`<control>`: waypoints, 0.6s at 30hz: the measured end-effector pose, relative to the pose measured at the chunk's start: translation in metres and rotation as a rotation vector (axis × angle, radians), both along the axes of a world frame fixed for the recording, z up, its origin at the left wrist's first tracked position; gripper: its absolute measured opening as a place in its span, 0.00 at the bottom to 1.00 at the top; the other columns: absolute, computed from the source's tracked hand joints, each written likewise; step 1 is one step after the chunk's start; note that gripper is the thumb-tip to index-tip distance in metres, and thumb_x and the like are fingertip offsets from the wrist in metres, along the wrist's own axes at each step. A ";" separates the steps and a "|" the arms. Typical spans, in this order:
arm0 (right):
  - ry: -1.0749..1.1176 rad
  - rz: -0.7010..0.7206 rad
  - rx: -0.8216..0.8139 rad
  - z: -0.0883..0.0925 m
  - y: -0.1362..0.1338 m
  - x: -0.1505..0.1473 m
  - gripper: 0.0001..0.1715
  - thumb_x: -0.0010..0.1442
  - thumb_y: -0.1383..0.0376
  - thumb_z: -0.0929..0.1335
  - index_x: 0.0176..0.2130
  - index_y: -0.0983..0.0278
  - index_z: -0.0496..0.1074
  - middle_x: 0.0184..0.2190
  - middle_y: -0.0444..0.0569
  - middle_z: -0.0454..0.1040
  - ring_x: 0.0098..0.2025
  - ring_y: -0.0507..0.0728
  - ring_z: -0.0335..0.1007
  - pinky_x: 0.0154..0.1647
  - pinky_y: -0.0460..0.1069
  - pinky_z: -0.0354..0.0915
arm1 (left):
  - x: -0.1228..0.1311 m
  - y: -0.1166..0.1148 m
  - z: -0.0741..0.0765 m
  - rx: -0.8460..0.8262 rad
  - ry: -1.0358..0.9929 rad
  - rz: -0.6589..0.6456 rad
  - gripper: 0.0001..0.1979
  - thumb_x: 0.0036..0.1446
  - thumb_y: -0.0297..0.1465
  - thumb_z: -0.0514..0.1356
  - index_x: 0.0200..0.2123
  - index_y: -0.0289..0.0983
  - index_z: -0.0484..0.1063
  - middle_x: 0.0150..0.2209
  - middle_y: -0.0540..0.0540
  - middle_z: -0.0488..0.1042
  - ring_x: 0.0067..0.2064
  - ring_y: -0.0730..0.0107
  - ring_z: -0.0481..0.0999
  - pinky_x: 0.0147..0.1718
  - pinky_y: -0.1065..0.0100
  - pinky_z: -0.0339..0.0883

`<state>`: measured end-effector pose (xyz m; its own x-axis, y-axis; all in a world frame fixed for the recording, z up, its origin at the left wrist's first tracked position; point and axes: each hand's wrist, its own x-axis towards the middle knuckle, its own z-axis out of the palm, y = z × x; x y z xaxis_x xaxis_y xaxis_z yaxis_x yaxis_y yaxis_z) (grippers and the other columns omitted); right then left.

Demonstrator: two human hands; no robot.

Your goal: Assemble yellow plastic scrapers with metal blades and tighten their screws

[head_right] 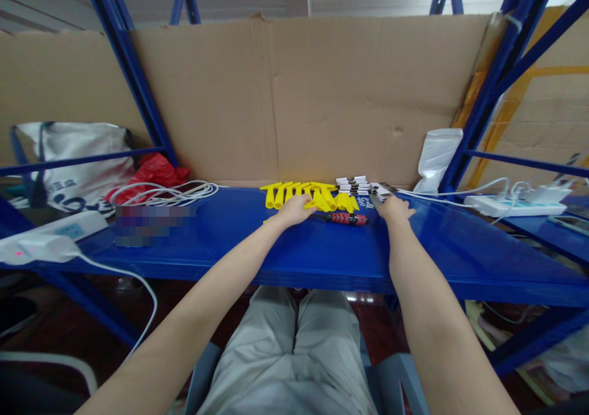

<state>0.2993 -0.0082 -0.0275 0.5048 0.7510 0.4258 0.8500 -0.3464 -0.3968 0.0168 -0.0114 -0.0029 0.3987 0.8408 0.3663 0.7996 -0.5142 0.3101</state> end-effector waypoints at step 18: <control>0.068 -0.082 0.070 0.035 -0.021 -0.037 0.19 0.55 0.66 0.62 0.42 0.71 0.74 0.46 0.66 0.73 0.50 0.69 0.68 0.49 0.62 0.61 | 0.001 -0.003 0.001 0.003 0.020 0.000 0.13 0.57 0.36 0.58 0.42 0.35 0.73 0.45 0.40 0.76 0.50 0.57 0.73 0.47 0.63 0.66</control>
